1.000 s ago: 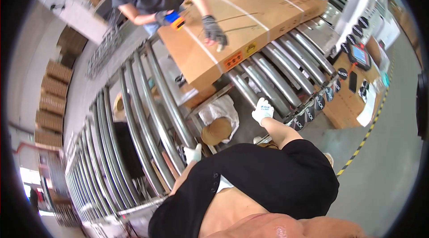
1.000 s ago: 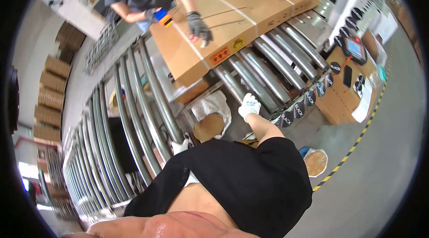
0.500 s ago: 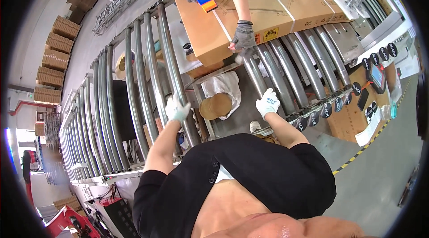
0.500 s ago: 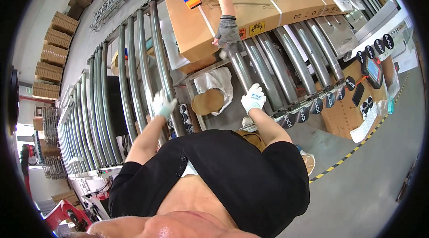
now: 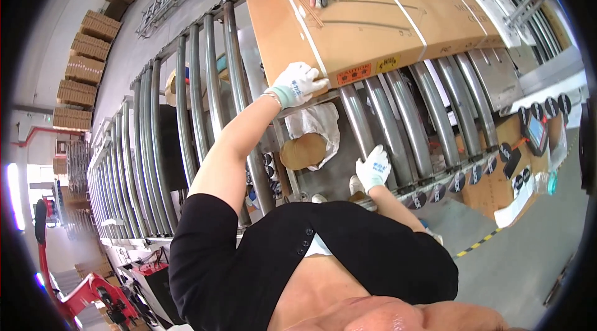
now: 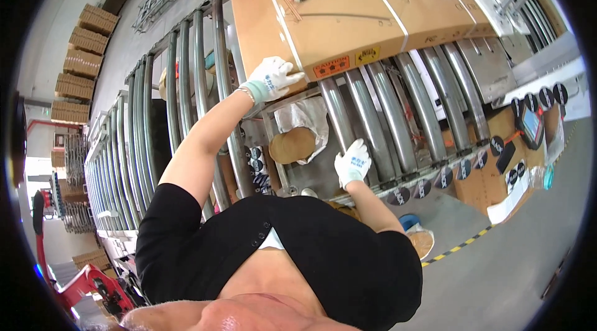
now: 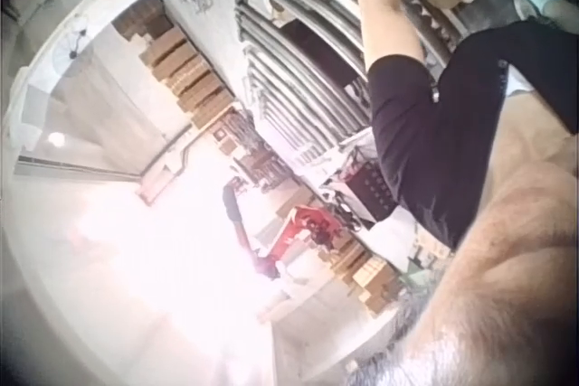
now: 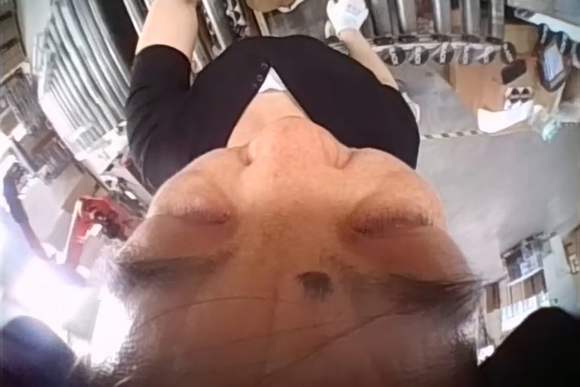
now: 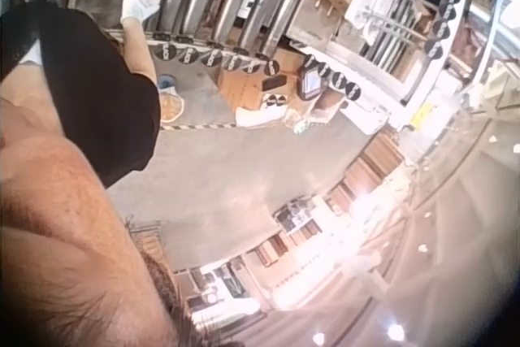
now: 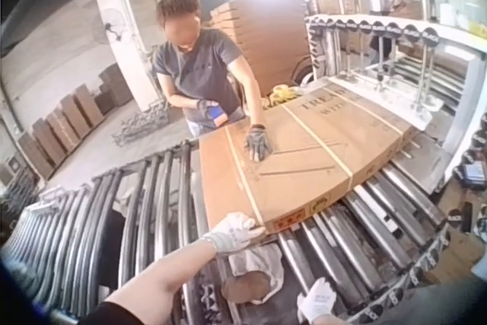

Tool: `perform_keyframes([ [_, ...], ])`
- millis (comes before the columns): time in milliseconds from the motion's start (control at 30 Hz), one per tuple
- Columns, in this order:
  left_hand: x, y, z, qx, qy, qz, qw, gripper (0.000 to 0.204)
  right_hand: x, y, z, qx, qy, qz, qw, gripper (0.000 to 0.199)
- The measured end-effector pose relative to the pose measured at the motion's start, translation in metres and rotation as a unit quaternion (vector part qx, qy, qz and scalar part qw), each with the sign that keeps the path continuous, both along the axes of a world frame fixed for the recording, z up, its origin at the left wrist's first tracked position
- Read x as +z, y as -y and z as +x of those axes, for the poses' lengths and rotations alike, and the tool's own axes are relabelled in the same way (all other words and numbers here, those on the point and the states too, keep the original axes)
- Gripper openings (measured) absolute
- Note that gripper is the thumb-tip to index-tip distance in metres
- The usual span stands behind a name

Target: Packing and labeling treadmill components and sealing boxes on a conveyor belt.

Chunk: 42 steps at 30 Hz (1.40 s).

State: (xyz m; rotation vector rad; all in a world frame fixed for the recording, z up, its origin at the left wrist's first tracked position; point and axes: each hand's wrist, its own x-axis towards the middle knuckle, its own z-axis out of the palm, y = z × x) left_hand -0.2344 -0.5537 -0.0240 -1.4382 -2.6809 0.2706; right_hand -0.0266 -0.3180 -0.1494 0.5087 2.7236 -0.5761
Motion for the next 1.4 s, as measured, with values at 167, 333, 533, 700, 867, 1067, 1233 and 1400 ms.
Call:
perform_keyframes([
  [167, -0.014, 0.007, -0.018, 0.013, 0.022, 0.035, 0.999, 0.027, -0.001, 0.000, -0.002, -0.004, 0.006, 0.004, 1.000, 0.081],
  [333, -0.021, 0.010, -0.020, -0.024, 0.002, 0.088, 0.996, 0.037, -0.005, 0.003, -0.005, -0.003, -0.001, 0.012, 1.000, 0.081],
  [533, -0.027, 0.017, -0.024, -0.026, 0.000, 0.119, 0.993, 0.038, -0.017, 0.000, -0.035, 0.025, -0.030, -0.073, 0.997, 0.079],
  [700, -0.031, 0.019, -0.022, -0.010, 0.008, 0.107, 0.994, 0.039, 0.015, 0.055, -0.091, 0.206, -0.309, -0.103, 0.923, 0.060],
  [867, -0.030, 0.014, -0.025, -0.020, 0.017, 0.098, 0.995, 0.041, -0.070, 0.125, -0.129, 0.178, -0.134, -0.346, 0.912, 0.049],
  [1067, -0.029, 0.014, -0.027, -0.028, 0.001, 0.117, 0.993, 0.034, -0.172, 0.160, -0.197, -0.195, 0.038, -0.678, 0.707, 0.041],
  [1233, -0.046, 0.013, -0.030, 0.022, 0.015, 0.143, 0.989, 0.023, -0.174, 0.151, -0.200, -0.251, 0.079, -0.763, 0.591, 0.041],
  [1400, -0.043, 0.013, -0.034, -0.036, -0.008, 0.125, 0.991, 0.034, -0.174, 0.146, -0.204, -0.314, 0.100, -0.841, 0.429, 0.041],
])
